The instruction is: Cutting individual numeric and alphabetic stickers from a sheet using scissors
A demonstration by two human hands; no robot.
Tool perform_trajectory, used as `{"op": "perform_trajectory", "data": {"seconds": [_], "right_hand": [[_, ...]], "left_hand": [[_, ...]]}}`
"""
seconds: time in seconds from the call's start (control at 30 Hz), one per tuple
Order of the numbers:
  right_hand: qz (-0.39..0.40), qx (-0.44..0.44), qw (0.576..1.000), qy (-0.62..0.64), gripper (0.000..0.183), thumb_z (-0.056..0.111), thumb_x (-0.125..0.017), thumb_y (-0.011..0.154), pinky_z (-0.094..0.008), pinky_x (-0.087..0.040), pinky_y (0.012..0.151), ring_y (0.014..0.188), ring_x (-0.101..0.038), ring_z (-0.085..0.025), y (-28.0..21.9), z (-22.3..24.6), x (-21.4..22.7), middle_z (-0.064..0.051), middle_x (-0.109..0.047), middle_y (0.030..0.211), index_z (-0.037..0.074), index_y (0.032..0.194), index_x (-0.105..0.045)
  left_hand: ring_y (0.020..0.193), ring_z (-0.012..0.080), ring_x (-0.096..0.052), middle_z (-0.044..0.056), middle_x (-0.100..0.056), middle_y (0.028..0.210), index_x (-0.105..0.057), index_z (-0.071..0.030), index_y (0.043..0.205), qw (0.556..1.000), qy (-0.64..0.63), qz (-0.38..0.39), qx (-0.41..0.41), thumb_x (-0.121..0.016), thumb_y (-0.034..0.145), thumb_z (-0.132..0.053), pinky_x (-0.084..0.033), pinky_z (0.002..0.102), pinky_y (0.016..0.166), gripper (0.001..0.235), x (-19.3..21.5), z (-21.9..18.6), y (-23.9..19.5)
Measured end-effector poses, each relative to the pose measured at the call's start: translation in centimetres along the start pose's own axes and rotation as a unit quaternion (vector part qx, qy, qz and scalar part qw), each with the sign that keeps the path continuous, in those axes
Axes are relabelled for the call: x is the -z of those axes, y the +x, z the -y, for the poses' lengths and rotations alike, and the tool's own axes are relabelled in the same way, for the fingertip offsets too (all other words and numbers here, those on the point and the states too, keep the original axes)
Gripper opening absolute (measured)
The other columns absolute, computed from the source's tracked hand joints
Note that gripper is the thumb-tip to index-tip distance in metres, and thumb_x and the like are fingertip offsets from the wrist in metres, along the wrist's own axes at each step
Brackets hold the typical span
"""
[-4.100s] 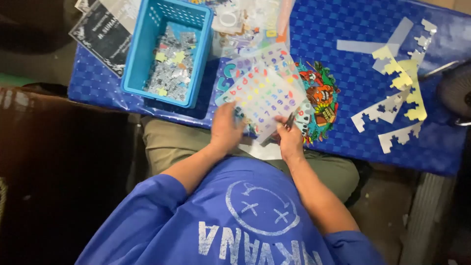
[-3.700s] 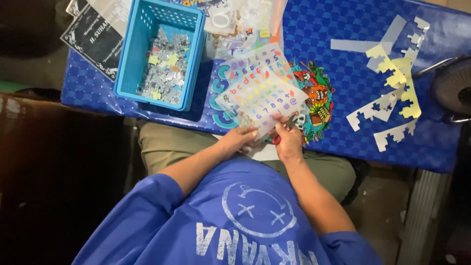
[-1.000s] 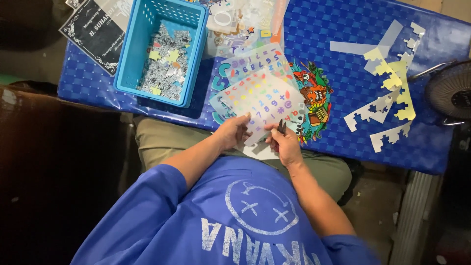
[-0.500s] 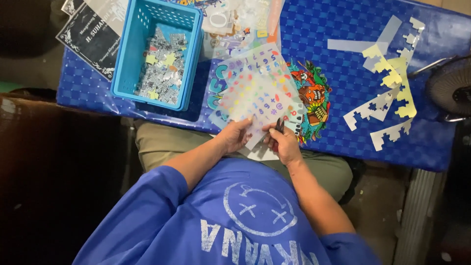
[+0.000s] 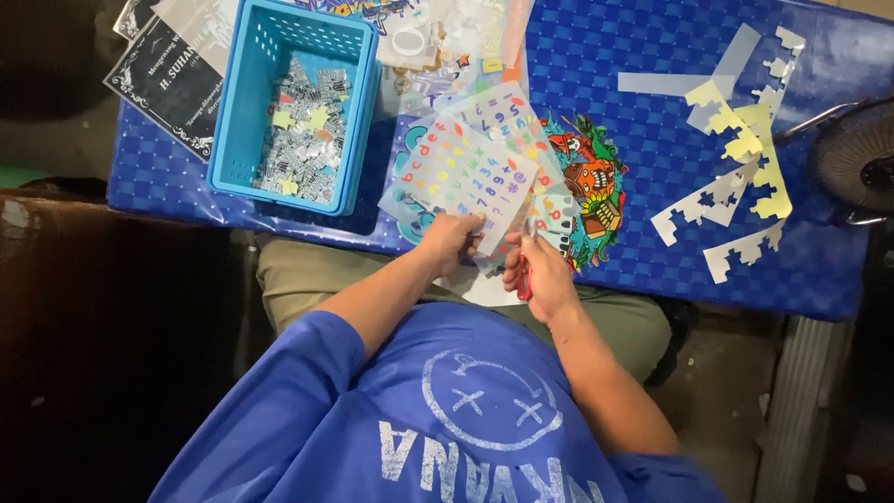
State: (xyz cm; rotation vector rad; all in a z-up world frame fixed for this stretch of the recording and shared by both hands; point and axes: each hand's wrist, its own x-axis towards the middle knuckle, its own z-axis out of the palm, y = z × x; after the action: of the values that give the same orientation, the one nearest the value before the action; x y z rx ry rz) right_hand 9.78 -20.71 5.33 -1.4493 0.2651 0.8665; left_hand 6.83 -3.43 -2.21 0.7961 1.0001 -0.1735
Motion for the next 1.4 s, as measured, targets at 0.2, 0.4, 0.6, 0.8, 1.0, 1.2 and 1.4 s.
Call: {"op": "perform_trajectory", "data": {"seconds": [0.2, 0.4, 0.6, 0.8, 1.0, 1.2, 1.4], "right_hand": [[0.005, 0.0, 1.0, -0.021, 0.034, 0.022, -0.046, 0.102, -0.025, -0.048, 0.038, 0.046, -0.057, -0.015, -0.5, 0.2, 0.3, -0.01, -0.06, 0.065, 0.002, 0.112, -0.071], [0.026, 0.015, 0.998, -0.047, 0.034, 0.02, -0.047, 0.105, -0.027, -0.047, 0.037, 0.046, -0.056, -0.017, -1.1, -1.2, -0.3, -0.013, -0.058, 0.065, -0.003, 0.113, -0.07], [0.036, 0.007, 0.997, -0.067, 0.03, 0.019, -0.053, 0.103, -0.026, -0.046, 0.038, 0.047, -0.056, -0.016, -1.4, -1.2, -0.5, -0.012, -0.058, 0.068, -0.003, 0.118, -0.067], [-0.125, 0.023, 0.988, -0.09, 0.014, 0.024, -0.062, 0.097, -0.023, -0.032, 0.031, 0.036, -0.048, -0.016, 1.3, -3.2, 0.3, -0.014, -0.063, 0.061, 0.012, 0.102, -0.068], [-0.047, 0.022, 0.999, 0.011, 0.015, 0.019, -0.059, 0.101, -0.017, -0.042, 0.04, 0.043, -0.056, -0.014, 3.3, -4.4, 0.6, -0.013, -0.067, 0.066, 0.013, 0.11, -0.069], [-0.14, 0.056, 0.979, -0.138, 0.016, 0.021, -0.059, 0.098, -0.024, -0.042, 0.027, 0.04, -0.057, -0.017, 3.9, -3.7, 1.8, -0.016, -0.069, 0.068, 0.015, 0.106, -0.072], [-0.143, 0.045, 0.984, -0.095, 0.017, 0.021, -0.056, 0.099, -0.022, -0.042, 0.027, 0.042, -0.059, -0.017, 3.3, -2.8, 1.3, -0.017, -0.069, 0.069, 0.014, 0.108, -0.069]], "left_hand": [[0.064, 0.0213, -0.067, 0.015, -0.063, 0.076, -0.056, 0.017, 0.104, 0.997, 0.046, 0.029, -0.058, -0.086, 0.077, -0.006, -0.061, 0.036, 0.053, 0.046, -0.9, -2.0, -4.1], [0.065, 0.0227, -0.068, 0.017, -0.07, 0.079, -0.061, 0.01, 0.105, 0.978, 0.2, 0.031, -0.057, -0.082, 0.082, -0.018, -0.06, 0.037, 0.056, 0.042, 0.7, 1.1, -0.9], [0.062, 0.0255, -0.065, 0.022, -0.067, 0.075, -0.057, 0.016, 0.102, 0.976, 0.201, 0.026, -0.081, -0.079, 0.083, -0.013, -0.059, 0.04, 0.058, 0.042, 1.2, 2.3, -0.6], [0.064, 0.0254, -0.071, 0.018, -0.069, 0.075, -0.063, 0.011, 0.098, 0.991, 0.11, 0.048, -0.065, -0.08, 0.079, -0.008, -0.06, 0.037, 0.056, 0.031, -0.3, -0.4, -3.9], [0.058, 0.0238, -0.066, 0.018, -0.066, 0.068, -0.065, 0.012, 0.094, 0.994, 0.083, 0.048, -0.062, -0.077, 0.078, -0.006, -0.055, 0.035, 0.05, 0.027, 1.8, 3.0, -0.4], [0.051, 0.0241, -0.072, 0.012, -0.074, 0.066, -0.072, -0.003, 0.09, 0.925, 0.374, 0.064, -0.009, -0.065, 0.084, -0.04, -0.058, 0.038, 0.042, 0.039, 1.3, 0.4, -4.8], [0.055, 0.0258, -0.075, 0.014, -0.074, 0.067, -0.072, -0.002, 0.091, 0.914, 0.399, 0.073, 0.003, -0.064, 0.081, -0.03, -0.061, 0.04, 0.045, 0.031, 1.8, 0.3, -5.4]]}}
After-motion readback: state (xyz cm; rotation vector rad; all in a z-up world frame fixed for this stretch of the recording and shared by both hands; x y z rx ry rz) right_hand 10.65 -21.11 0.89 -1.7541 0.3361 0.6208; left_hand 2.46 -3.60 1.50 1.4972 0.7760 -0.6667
